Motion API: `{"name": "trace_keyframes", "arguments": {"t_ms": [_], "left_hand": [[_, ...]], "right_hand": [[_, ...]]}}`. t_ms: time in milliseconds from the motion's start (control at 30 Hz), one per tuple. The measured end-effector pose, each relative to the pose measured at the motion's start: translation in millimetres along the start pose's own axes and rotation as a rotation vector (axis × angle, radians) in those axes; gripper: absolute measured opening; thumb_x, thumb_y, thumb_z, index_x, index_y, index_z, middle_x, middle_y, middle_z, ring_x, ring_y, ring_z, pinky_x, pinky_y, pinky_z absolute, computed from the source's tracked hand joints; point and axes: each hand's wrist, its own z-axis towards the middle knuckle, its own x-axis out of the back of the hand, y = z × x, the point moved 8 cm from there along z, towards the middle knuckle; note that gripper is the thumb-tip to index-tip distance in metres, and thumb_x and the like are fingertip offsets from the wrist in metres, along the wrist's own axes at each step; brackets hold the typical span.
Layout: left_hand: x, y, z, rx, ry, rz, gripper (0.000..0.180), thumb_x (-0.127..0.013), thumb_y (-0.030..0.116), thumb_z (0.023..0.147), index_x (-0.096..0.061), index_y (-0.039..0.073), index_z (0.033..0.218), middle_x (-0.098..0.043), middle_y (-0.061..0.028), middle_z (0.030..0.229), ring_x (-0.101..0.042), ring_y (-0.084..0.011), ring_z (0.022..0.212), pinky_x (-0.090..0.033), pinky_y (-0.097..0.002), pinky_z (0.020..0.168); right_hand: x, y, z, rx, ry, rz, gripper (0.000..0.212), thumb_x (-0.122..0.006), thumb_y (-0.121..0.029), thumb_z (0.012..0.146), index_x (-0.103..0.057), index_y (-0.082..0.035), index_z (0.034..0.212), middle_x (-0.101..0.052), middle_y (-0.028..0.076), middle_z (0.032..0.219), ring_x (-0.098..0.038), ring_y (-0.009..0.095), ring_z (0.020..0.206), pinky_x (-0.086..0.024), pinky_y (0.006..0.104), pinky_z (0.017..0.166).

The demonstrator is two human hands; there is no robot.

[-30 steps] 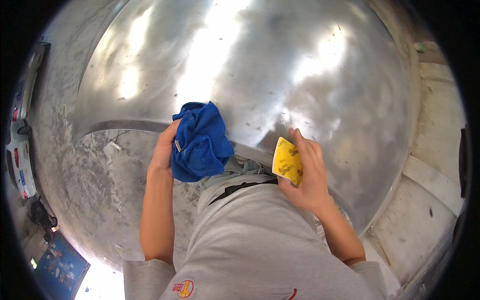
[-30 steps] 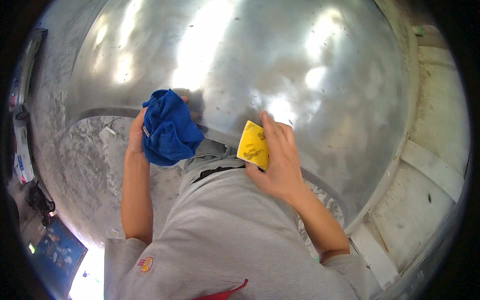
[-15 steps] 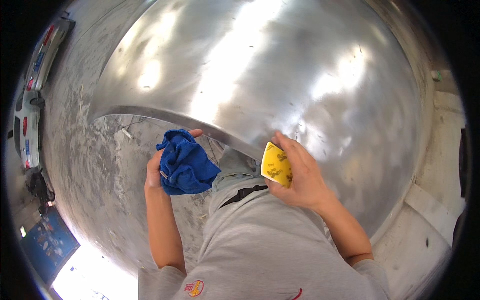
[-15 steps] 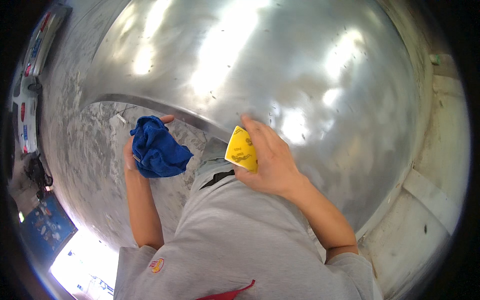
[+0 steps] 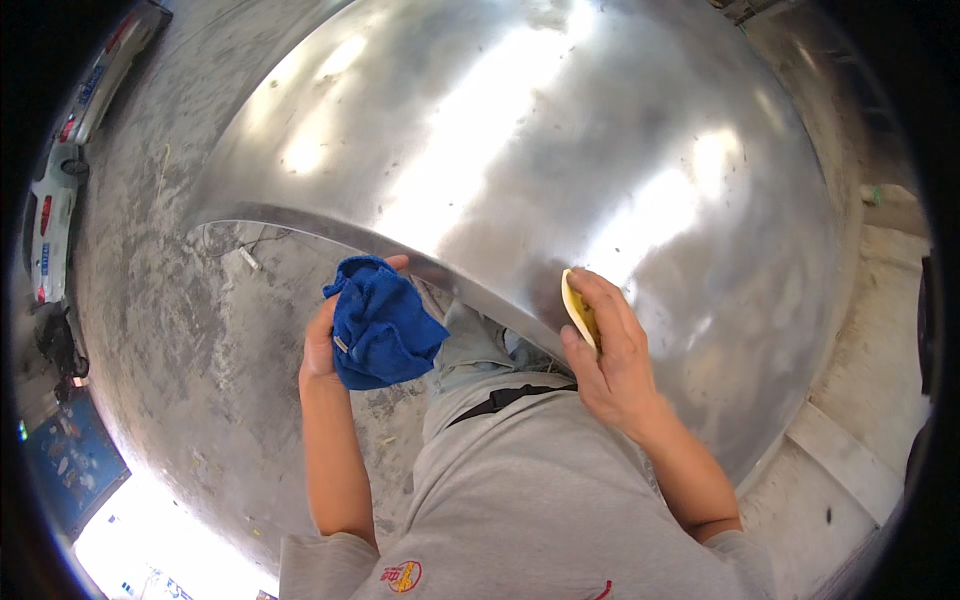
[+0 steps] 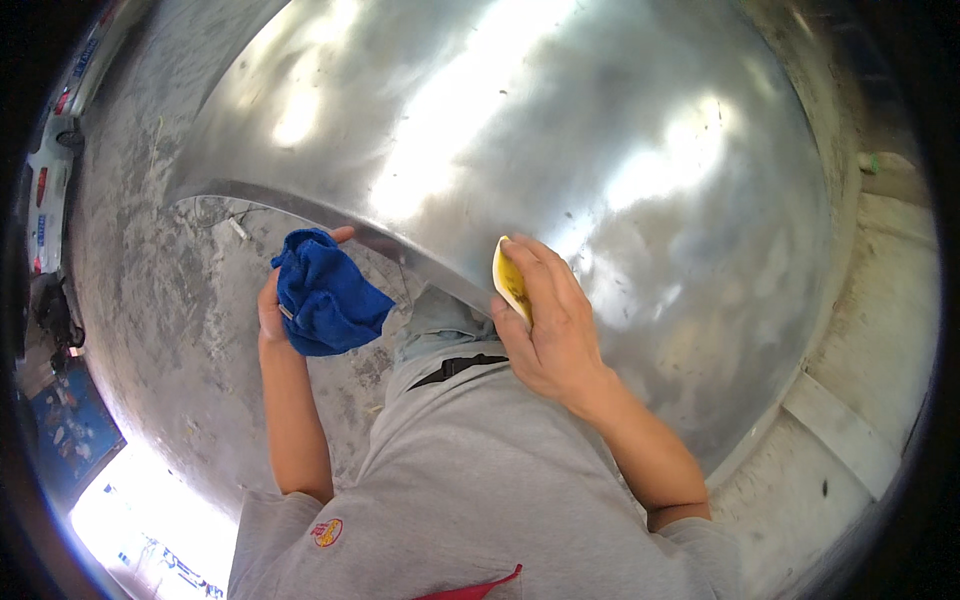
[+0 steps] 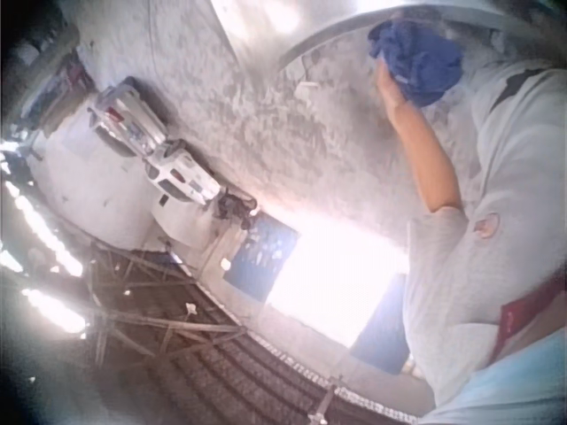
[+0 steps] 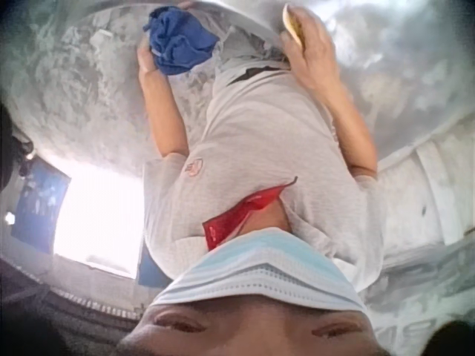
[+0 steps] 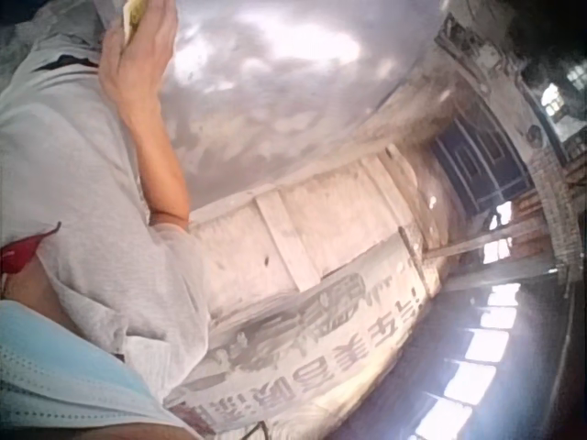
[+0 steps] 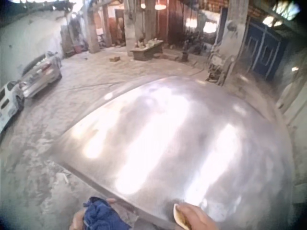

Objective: The person sands a large curved metal panel with a handheld sanding block and wipes the surface with a blue cloth. They repeatedly rub the panel's surface and wipe away residue, focusing on smoothing the metal.

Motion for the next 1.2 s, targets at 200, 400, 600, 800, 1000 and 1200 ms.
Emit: {"name": "trace_keyframes", "arguments": {"t_ms": [200,400,600,800,1000,1200], "left_hand": [[10,18,27,0.01,-0.03,-0.03,0.084,-0.058,0.056,0.096,-0.052,-0.01,0.147,-0.052,-0.0262,0.155,-0.069,-0.0251,0.115,-0.061,-0.0409,0.097],[23,30,53,0.044,0.0,-0.051,0.086,-0.055,0.057,0.096,-0.049,-0.011,0.149,-0.067,-0.0254,0.134,-0.071,-0.033,0.115,-0.062,-0.0453,0.098],[27,31,66,0.104,0.035,0.047,0.078,-0.055,0.05,0.098,-0.053,-0.01,0.146,-0.07,-0.0247,0.126,-0.072,-0.0344,0.114,-0.062,-0.0454,0.097],[26,28,63,0.194,-0.003,0.066,0.069,-0.055,0.045,0.1,-0.057,-0.008,0.143,-0.069,-0.022,0.132,-0.072,-0.0314,0.113,-0.062,-0.0435,0.095],[20,32,58,0.283,-0.011,0.062,0.064,-0.054,0.045,0.1,-0.059,-0.005,0.141,-0.062,-0.0192,0.145,-0.068,-0.0284,0.119,-0.058,-0.0417,0.1],[13,37,57,0.334,0.012,-0.007,0.062,-0.062,0.039,0.096,-0.061,-0.007,0.137,-0.064,-0.0193,0.143,-0.066,-0.0282,0.123,-0.053,-0.0394,0.105]], "right_hand": [[10,7,17,-0.009,0.177,-0.166,0.05,-0.078,-0.008,0.088,-0.063,-0.002,0.135,-0.058,0.024,0.143,-0.062,0.039,0.123,-0.053,0.0447,0.101],[29,29,70,0.037,0.366,-0.422,0.04,-0.083,-0.015,0.084,-0.076,-0.003,0.121,-0.062,0.022,0.134,-0.061,0.04,0.114,-0.051,0.047,0.099],[17,28,122,0.128,0.384,-0.563,0.033,-0.084,-0.015,0.085,-0.079,-0.007,0.117,-0.062,0.022,0.133,-0.06,0.039,0.116,-0.051,0.0464,0.098],[6,25,145,0.148,0.366,-0.674,0.033,-0.084,-0.015,0.085,-0.077,-0.006,0.116,-0.062,0.021,0.128,-0.059,0.036,0.106,-0.048,0.0455,0.089],[10,10,134,0.157,0.389,-0.671,0.032,-0.079,-0.01,0.084,-0.076,-0.006,0.116,-0.06,0.024,0.124,-0.057,0.04,0.101,-0.046,0.0476,0.087],[10,24,143,-0.058,0.337,-0.633,0.031,-0.077,-0.004,0.089,-0.077,-0.007,0.119,-0.06,0.023,0.127,-0.057,0.04,0.11,-0.048,0.047,0.095]]}}
